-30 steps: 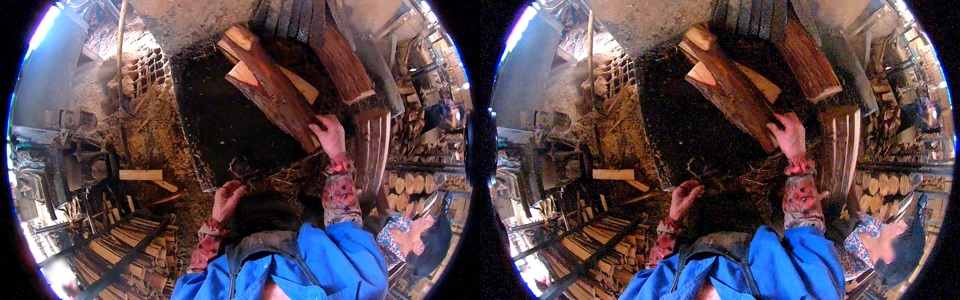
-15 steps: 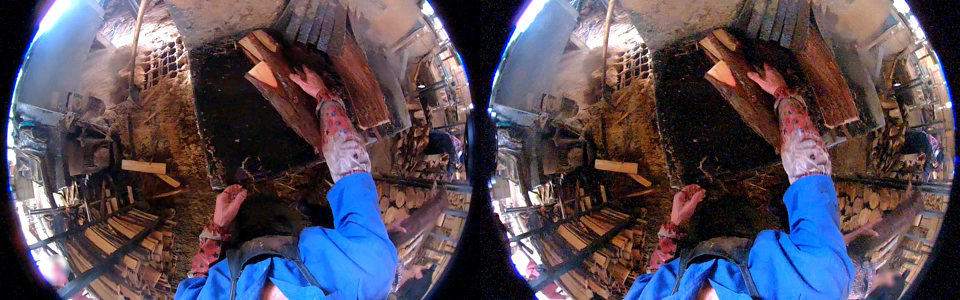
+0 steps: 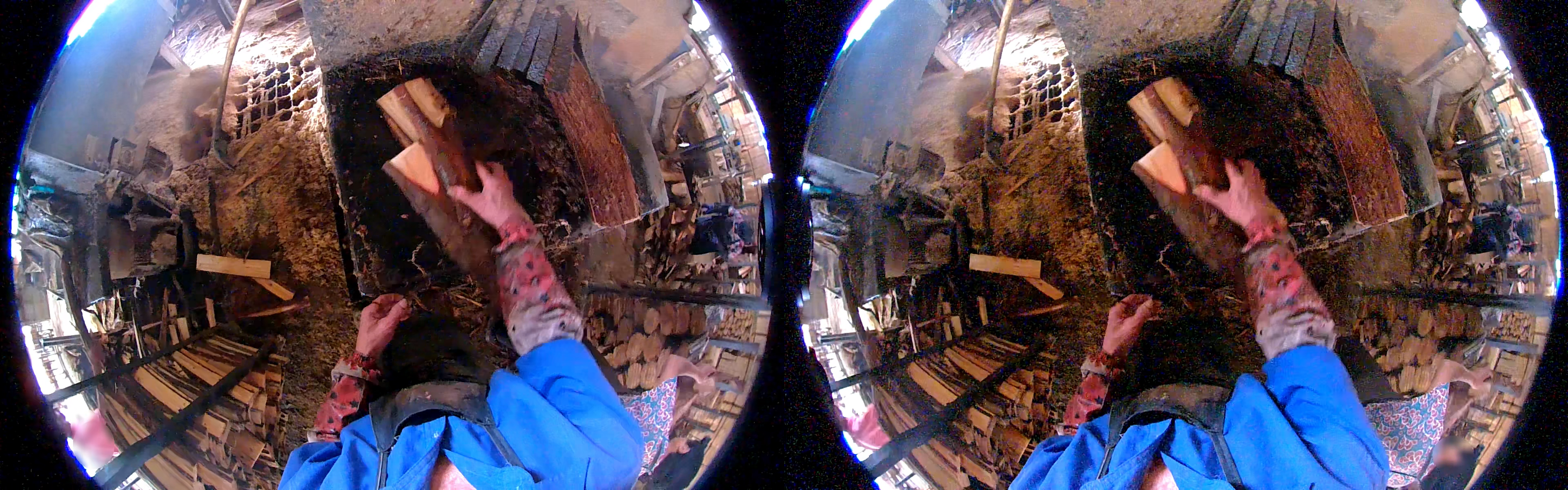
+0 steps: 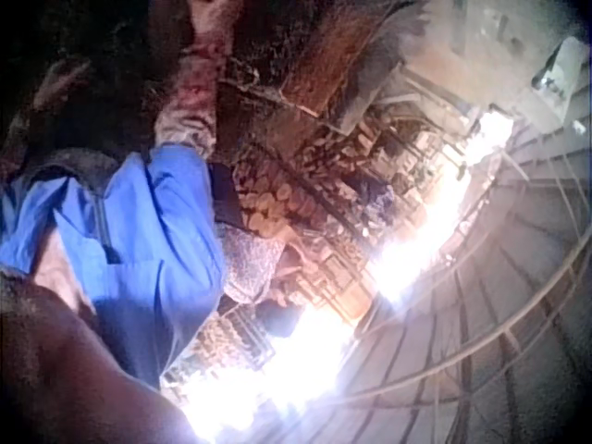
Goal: The person picks up bundles of split firewood from a pile and places them onto a metal cart. The person repeatedly lifts the wood with both hands and stacks it in a neat pile on the cart.
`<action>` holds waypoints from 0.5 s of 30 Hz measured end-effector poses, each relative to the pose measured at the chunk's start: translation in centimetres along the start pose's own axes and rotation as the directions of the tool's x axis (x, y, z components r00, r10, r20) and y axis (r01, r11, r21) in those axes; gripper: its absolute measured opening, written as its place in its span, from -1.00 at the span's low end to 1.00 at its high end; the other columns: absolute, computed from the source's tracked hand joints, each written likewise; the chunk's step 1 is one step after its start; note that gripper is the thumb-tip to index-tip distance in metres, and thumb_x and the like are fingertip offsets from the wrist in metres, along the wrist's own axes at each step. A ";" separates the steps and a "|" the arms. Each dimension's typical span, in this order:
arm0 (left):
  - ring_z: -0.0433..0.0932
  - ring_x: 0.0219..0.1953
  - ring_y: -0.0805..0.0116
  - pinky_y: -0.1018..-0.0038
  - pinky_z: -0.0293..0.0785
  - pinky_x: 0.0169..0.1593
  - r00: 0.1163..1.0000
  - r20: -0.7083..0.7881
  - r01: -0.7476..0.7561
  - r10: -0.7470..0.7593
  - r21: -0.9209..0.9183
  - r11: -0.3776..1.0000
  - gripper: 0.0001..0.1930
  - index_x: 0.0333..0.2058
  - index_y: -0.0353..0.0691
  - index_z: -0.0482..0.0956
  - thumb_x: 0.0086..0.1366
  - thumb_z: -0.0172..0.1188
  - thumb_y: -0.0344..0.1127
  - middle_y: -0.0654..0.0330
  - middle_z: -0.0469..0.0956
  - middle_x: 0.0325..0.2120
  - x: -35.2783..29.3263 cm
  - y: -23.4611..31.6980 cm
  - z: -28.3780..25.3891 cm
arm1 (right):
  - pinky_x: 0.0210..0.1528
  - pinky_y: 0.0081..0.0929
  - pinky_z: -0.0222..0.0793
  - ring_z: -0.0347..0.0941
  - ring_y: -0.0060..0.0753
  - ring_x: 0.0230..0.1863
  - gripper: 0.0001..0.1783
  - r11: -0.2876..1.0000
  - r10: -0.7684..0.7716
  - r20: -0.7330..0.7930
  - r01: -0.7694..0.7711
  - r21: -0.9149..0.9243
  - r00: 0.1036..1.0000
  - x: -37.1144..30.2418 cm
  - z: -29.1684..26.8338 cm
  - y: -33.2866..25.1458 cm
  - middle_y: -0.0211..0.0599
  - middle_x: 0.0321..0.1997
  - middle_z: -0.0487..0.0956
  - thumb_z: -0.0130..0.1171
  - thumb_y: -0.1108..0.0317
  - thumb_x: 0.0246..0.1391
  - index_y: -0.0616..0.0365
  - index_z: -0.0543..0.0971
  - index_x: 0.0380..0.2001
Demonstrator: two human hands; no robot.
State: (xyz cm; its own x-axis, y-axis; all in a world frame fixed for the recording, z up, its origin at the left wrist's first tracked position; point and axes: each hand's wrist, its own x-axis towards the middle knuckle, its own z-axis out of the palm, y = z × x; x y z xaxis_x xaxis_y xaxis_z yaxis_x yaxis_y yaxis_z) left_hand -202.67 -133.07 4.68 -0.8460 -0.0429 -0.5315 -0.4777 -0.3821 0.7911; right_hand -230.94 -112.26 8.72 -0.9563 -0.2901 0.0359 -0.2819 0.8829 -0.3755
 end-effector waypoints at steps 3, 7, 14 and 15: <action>0.58 -0.18 0.27 0.41 0.52 -0.10 0.997 0.060 0.049 -0.039 -0.175 0.983 -0.55 -0.03 -0.48 0.42 0.35 0.13 -0.14 0.04 0.57 -0.20 -0.1 0.5 0.0 | 0.12 0.05 0.25 0.26 0.18 0.14 0.03 0.998 0.030 -0.014 -0.031 -0.063 0.999 -5.1 0.3 -4.2 0.08 0.11 0.28 0.20 -0.42 -0.21 0.20 0.37 0.15; 0.53 -0.05 0.16 0.30 0.47 0.01 0.977 0.143 0.206 -0.159 -0.434 0.877 -0.45 0.04 -0.47 0.37 0.38 0.06 -0.01 -0.05 0.49 -0.03 0.0 0.2 -0.5 | 0.04 0.05 0.30 0.28 0.19 0.08 0.03 0.998 0.022 -0.032 -0.024 -0.051 0.999 -9.6 1.3 -7.8 0.16 0.10 0.27 0.14 -0.43 -0.15 0.24 0.33 0.16; 0.46 0.04 0.22 0.24 0.35 0.15 0.954 0.208 0.299 -0.215 -0.657 0.692 -0.45 0.12 -0.29 0.36 0.38 0.01 0.05 0.18 0.45 0.08 0.9 0.5 0.2 | 0.08 -0.03 0.29 0.28 0.21 0.05 -0.01 0.990 0.028 -0.047 -0.022 0.137 0.998 -14.1 1.9 -10.5 0.17 0.03 0.30 0.29 -0.24 -0.15 0.25 0.27 0.20; 0.46 0.04 0.23 0.25 0.35 0.15 0.953 0.202 0.304 -0.228 -0.659 0.688 -0.46 0.12 -0.27 0.37 0.38 0.02 0.05 0.21 0.46 0.06 0.5 1.2 0.4 | 0.08 -0.04 0.29 0.28 0.21 0.04 0.00 0.987 0.032 -0.059 -0.022 0.161 0.998 -14.4 2.0 -10.7 0.17 0.02 0.30 0.31 -0.22 -0.15 0.26 0.26 0.20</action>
State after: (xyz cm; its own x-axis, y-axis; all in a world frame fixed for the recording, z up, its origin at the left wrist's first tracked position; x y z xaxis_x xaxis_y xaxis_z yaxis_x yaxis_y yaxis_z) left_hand -203.80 -133.20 5.47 -0.7446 0.2324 -0.6257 -0.4295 -0.8844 0.1826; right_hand -213.97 -118.21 10.39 -0.9677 -0.2397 0.0786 -0.2449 0.8180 -0.5204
